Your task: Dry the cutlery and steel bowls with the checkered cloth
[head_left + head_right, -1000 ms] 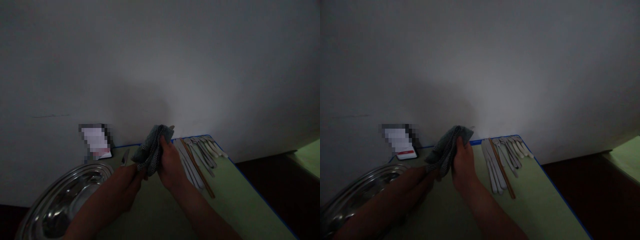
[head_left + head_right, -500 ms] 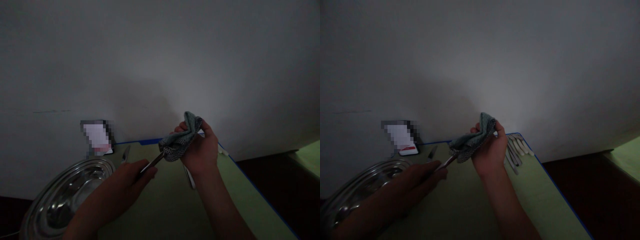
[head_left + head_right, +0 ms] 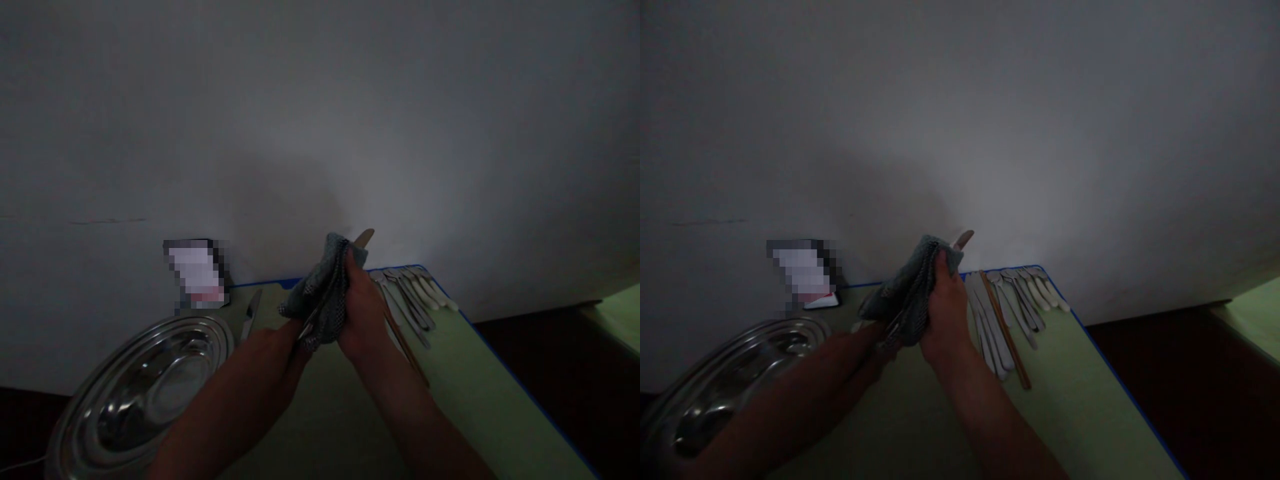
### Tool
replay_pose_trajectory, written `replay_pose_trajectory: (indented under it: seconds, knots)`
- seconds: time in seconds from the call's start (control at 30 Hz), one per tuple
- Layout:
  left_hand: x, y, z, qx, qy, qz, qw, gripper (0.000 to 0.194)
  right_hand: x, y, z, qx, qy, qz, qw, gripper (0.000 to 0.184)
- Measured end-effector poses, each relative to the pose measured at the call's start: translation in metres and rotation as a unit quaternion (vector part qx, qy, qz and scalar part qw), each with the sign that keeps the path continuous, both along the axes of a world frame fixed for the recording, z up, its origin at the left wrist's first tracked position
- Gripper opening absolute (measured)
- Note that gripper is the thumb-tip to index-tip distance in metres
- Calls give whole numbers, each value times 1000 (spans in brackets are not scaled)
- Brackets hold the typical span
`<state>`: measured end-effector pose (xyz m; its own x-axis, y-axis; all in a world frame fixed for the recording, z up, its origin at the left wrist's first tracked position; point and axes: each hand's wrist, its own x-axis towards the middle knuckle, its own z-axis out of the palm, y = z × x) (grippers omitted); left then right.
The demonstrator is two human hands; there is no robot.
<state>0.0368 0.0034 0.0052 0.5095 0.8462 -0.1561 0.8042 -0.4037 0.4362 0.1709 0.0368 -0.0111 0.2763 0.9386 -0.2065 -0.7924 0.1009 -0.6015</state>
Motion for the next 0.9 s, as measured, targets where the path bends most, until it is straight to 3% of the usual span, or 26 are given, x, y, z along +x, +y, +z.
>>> replay_pose_trajectory:
  seconds: [0.17,0.3,0.9]
  knots:
    - [-3,0,5,-26,8,1,1000,35,6,4,3,11,33,46,998,15]
    - [-6,-2,7,-26,48,-6,998,39,17,4,10,48,109,69,991,31]
    - [-13,-4,13,-78,37,-11,996,38,61,7,10,128,84,-43,987,26]
